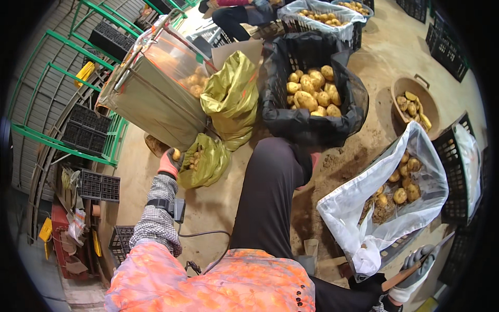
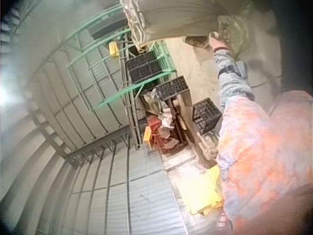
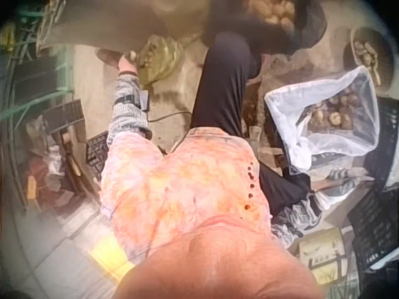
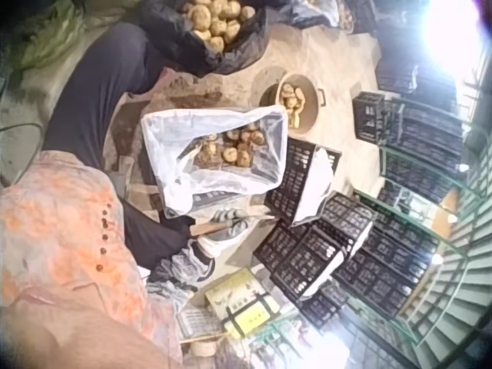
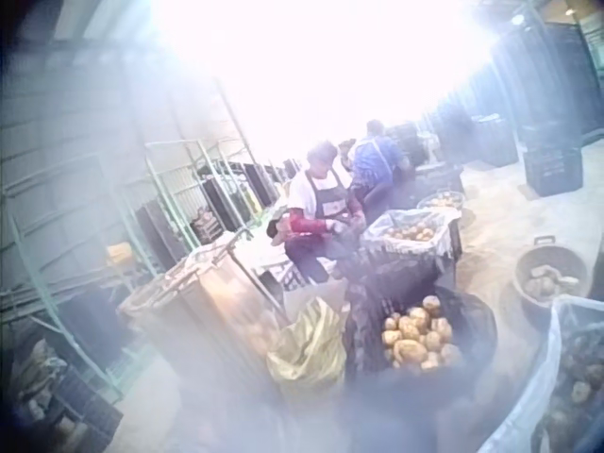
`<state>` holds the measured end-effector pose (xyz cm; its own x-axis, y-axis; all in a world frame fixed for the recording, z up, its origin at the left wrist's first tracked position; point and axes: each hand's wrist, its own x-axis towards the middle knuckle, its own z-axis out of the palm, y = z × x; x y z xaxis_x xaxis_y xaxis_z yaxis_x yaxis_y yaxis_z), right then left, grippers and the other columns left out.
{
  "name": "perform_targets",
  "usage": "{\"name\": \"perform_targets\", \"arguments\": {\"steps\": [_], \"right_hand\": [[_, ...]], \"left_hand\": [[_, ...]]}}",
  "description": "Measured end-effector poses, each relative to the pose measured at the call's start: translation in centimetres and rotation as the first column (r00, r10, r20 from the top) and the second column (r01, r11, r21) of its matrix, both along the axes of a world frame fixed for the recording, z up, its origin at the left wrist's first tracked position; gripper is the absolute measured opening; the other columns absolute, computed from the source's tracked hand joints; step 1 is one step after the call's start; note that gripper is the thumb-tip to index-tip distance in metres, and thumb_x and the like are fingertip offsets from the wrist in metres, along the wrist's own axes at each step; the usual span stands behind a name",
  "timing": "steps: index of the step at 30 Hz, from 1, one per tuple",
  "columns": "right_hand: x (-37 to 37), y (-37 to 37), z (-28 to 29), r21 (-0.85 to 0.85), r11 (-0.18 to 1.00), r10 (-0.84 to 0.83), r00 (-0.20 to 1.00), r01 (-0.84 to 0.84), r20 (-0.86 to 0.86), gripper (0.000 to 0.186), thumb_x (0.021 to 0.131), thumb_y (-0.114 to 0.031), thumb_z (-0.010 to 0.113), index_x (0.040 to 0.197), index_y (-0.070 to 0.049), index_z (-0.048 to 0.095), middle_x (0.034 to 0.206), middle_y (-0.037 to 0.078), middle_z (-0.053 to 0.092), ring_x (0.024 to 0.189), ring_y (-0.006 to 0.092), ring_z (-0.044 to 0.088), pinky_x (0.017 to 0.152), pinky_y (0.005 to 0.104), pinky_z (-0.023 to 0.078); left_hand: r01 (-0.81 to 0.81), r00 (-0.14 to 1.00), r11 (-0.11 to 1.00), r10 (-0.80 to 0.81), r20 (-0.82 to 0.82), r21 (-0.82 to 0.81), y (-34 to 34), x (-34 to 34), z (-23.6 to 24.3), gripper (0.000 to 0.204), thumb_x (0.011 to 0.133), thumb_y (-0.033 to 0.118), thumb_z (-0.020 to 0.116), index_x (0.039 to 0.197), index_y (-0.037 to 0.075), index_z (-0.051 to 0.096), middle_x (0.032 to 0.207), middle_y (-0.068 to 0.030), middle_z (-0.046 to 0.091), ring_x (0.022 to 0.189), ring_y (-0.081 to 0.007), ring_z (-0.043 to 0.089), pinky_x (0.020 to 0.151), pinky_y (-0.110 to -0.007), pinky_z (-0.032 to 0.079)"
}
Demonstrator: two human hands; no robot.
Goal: Trim damaged parts and sprouts from potatoes using a small knife.
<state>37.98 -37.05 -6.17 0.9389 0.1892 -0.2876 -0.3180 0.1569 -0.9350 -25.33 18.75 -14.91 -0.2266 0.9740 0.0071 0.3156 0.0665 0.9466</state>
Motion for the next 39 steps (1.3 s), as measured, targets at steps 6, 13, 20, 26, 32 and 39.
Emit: {"name": "perform_targets", "arguments": {"steps": [6,13,20,26,32,39], "right_hand": [[2.2,-0.2,-2.2,0.018,0.998,0.065,0.997,-0.064,-0.045,0.028,0.099,-0.034,0.050,0.113,-0.011,0.055,0.084,-0.007,0.047,0.070,0.0040,0.042,0.063,0.0199,0.036],[5.0,-2.8,-6.2,-0.231,0.963,-0.150,0.988,0.141,-0.021,0.030,0.096,-0.038,0.055,0.107,-0.010,0.059,0.075,-0.007,0.045,0.060,0.0042,0.040,0.055,0.0195,0.034],[8.9,-8.0,-9.1,-0.381,0.919,-0.147,0.984,0.100,-0.096,0.058,0.095,-0.049,0.050,0.135,-0.007,0.046,0.124,0.005,0.050,0.115,0.0180,0.047,0.101,0.0348,0.035],[8.7,-6.9,-8.8,-0.354,0.925,-0.172,0.983,0.137,-0.069,0.064,0.095,-0.051,0.048,0.140,-0.005,0.041,0.136,0.009,0.046,0.125,0.0212,0.044,0.107,0.0380,0.031],[8.4,-5.6,-9.0,-0.357,0.933,-0.073,0.996,0.050,-0.051,0.062,0.096,-0.050,0.047,0.139,-0.006,0.042,0.135,0.009,0.047,0.126,0.0243,0.043,0.106,0.0387,0.033],[6.6,-5.3,-7.1,-0.393,0.905,-0.217,0.971,0.162,-0.097,0.063,0.096,-0.049,0.050,0.143,-0.009,0.040,0.139,0.006,0.045,0.127,0.0195,0.042,0.107,0.0335,0.031]], "left_hand": [[-0.316,0.834,0.915,0.393,0.386,-0.249,0.2,-0.2,-6.0,0.018,0.082,0.014,0.066,0.097,0.005,0.063,0.085,-0.0048,0.062,0.073,-0.0210,0.060,0.068,-0.031,0.052],[-0.272,0.962,0.926,0.254,-0.104,-0.260,-2.7,-0.5,-15.9,0.068,0.080,0.001,0.066,0.141,0.003,0.037,0.130,-0.0136,0.054,0.113,-0.0273,0.056,0.096,-0.036,0.046],[-0.198,0.843,0.879,-0.074,-0.533,-0.434,-1.0,2.6,-18.9,0.061,0.080,0.015,0.066,0.136,0.005,0.042,0.129,-0.0234,0.054,0.119,-0.0398,0.052,0.100,-0.044,0.042],[-0.011,0.696,0.976,-0.149,-0.702,-0.218,-1.4,6.5,-12.2,0.046,0.086,0.031,0.055,0.125,0.007,0.054,0.113,-0.0242,0.062,0.106,-0.0428,0.057,0.092,-0.049,0.045],[0.201,0.548,0.814,-0.555,-0.626,-0.545,-8.0,8.6,-10.8,0.056,0.086,0.032,0.053,0.133,0.001,0.048,0.124,-0.0263,0.056,0.117,-0.0398,0.053,0.101,-0.041,0.042],[0.040,0.687,0.995,0.041,-0.726,0.094,-1.4,3.1,-11.5,0.029,0.089,0.012,0.049,0.111,-0.001,0.062,0.114,-0.0218,0.060,0.109,-0.0377,0.056,0.096,-0.042,0.045]]}}
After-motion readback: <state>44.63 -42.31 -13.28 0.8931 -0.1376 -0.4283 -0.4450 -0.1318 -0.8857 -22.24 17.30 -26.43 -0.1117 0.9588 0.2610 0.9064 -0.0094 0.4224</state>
